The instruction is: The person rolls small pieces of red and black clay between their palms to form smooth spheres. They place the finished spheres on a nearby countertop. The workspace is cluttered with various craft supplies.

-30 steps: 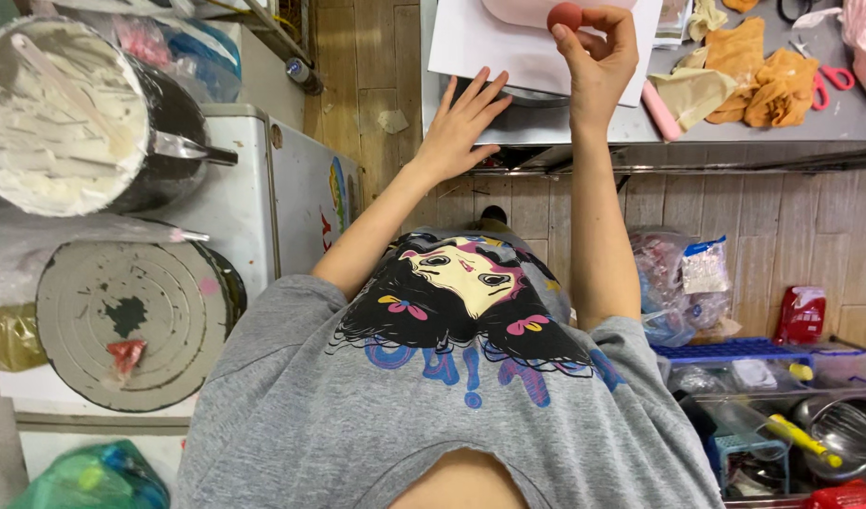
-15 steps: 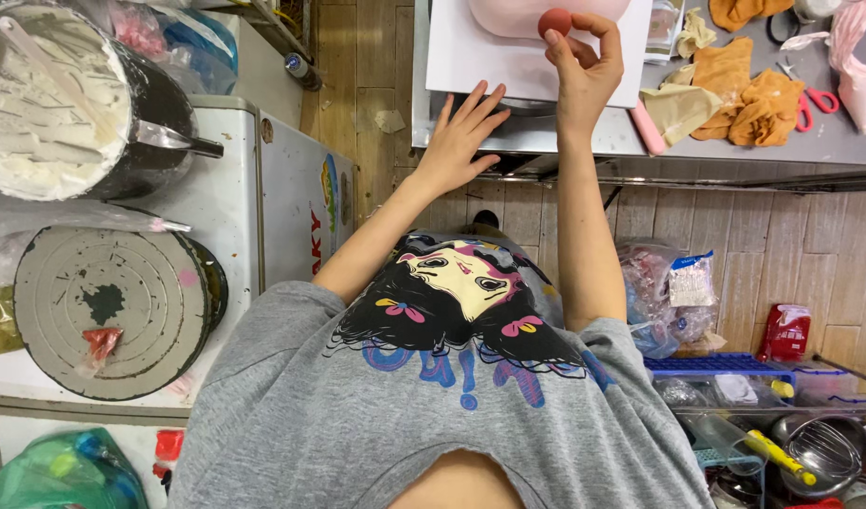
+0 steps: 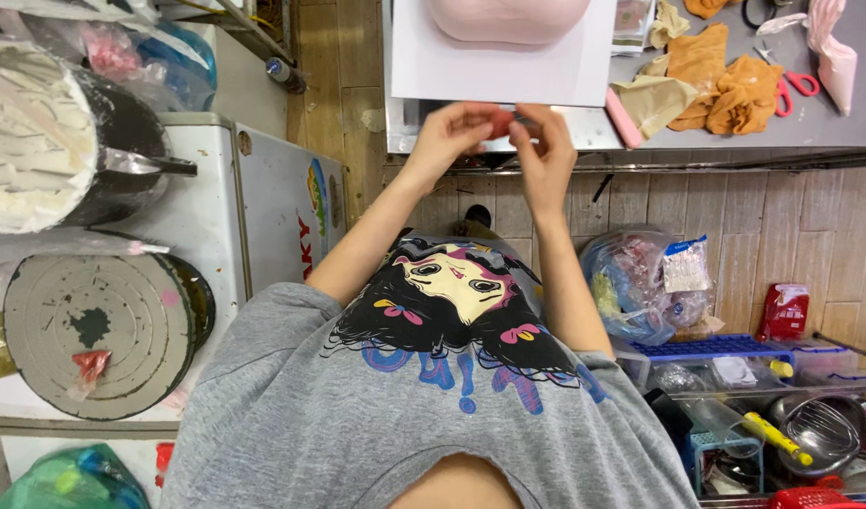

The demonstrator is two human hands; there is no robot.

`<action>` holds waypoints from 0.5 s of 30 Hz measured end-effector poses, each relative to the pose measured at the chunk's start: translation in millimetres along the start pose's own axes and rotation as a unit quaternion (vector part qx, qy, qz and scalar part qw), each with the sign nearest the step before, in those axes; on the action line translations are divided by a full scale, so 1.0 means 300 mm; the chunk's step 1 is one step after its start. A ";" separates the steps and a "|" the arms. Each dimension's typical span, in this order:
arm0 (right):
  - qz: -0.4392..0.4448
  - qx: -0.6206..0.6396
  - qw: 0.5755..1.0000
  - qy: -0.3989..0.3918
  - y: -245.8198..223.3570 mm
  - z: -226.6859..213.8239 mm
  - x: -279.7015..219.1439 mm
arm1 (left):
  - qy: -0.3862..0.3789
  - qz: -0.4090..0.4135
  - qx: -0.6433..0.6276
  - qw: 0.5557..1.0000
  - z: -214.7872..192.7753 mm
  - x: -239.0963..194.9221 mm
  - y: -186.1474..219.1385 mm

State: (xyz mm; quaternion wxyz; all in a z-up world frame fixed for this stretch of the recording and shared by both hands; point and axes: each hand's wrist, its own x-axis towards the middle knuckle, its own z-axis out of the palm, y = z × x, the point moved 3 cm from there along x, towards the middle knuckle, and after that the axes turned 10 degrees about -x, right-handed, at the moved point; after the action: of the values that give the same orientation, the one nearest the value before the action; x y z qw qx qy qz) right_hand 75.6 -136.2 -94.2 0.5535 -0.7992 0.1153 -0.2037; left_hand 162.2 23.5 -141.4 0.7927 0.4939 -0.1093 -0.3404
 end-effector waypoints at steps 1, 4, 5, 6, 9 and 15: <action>-0.014 -0.022 1.000 -0.006 -0.002 0.000 -0.020 | 0.009 -0.036 -0.072 0.997 -0.001 -0.009 -0.040; -0.027 -0.081 0.996 -0.023 0.011 0.013 -0.075 | 0.040 -0.101 -0.217 0.970 -0.009 -0.040 -0.174; -0.013 -0.097 0.995 -0.028 0.023 0.016 -0.088 | 0.049 -0.092 -0.221 0.970 -0.012 -0.045 -0.218; 0.000 -0.112 0.993 -0.035 0.038 0.017 -0.099 | 0.060 -0.083 -0.225 0.969 -0.019 -0.047 -0.261; 0.000 -0.103 0.992 -0.076 0.077 0.012 -0.100 | 0.067 -0.081 -0.142 0.984 -0.075 -0.013 -0.350; -0.011 -0.134 0.984 -0.119 0.151 -0.069 -0.108 | 0.192 -0.096 0.397 0.892 -0.314 0.074 -0.291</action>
State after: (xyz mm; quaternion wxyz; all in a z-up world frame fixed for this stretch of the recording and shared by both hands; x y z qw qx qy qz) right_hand 39.4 -156.6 -136.6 0.4491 -0.8858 0.0662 -0.0963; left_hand 189.1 51.3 -265.8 0.4996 0.8312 -0.0336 -0.2415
